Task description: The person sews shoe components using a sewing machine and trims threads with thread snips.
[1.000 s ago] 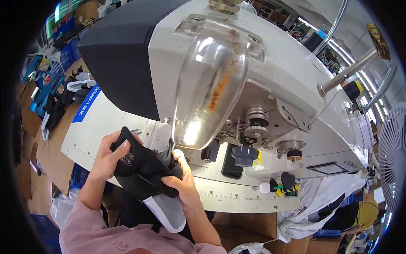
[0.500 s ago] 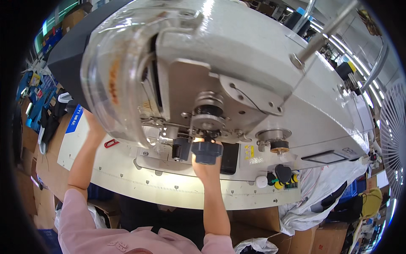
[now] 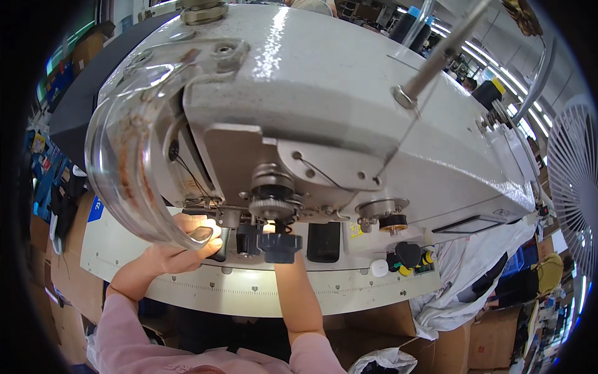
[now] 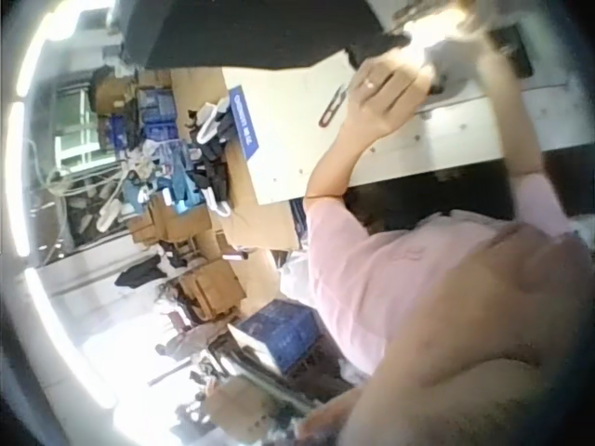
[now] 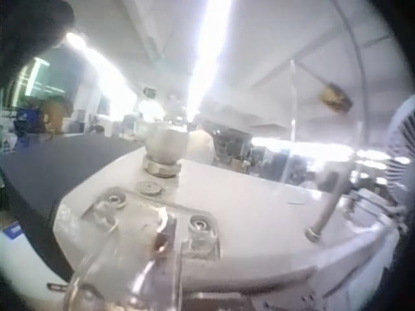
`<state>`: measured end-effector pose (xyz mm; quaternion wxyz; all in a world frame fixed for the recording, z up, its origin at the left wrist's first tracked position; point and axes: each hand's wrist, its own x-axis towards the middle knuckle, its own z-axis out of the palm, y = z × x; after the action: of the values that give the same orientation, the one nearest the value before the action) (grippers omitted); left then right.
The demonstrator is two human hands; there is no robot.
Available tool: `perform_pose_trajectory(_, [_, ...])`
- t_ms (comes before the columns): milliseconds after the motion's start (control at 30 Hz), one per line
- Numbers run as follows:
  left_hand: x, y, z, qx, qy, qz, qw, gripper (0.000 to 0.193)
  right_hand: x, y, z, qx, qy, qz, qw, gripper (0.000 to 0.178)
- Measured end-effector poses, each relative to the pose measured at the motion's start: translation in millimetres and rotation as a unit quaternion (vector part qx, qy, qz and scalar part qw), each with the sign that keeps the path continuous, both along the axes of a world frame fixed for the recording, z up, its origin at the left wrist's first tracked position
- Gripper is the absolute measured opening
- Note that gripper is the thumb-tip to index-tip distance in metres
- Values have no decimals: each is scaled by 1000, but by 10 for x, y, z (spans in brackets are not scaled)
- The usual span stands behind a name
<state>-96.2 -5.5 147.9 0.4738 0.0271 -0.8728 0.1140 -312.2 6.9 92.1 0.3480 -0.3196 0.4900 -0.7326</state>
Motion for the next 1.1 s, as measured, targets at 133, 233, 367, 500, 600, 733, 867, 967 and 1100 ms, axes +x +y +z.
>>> perform_pose_trajectory(133, [72,-19,63,23,-37,-21,999,15,-4,33,-31,4,5,-1,1000,21])
perform_pose_trajectory(233, [91,-46,77,33,-61,-30,997,14,-9,42,-49,7,9,1,1000,20])
perform_pose_trajectory(367, [116,-54,78,47,-63,-40,996,14,5,39,-55,8,10,2,1000,18])
perform_pose_trajectory(500, [110,-57,49,45,-52,-48,996,15,11,16,-65,8,14,1,1000,17])
perform_pose_trajectory(600, [92,-62,39,38,-47,-43,997,16,6,-7,-62,7,10,0,1000,16])
perform_pose_trajectory(733, [81,-59,40,66,-30,-56,996,16,7,-40,-72,6,10,-1,1000,15])
perform_pose_trajectory(867, [56,-42,41,79,-12,-71,994,16,12,-62,-80,6,9,-3,1000,14])
perform_pose_trajectory(967, [41,-61,35,80,-6,-59,995,17,9,-77,-83,5,9,-5,1000,13])
perform_pose_trajectory(1100, [37,-110,1,74,-15,-22,997,17,5,-88,-86,3,9,-5,1000,11])
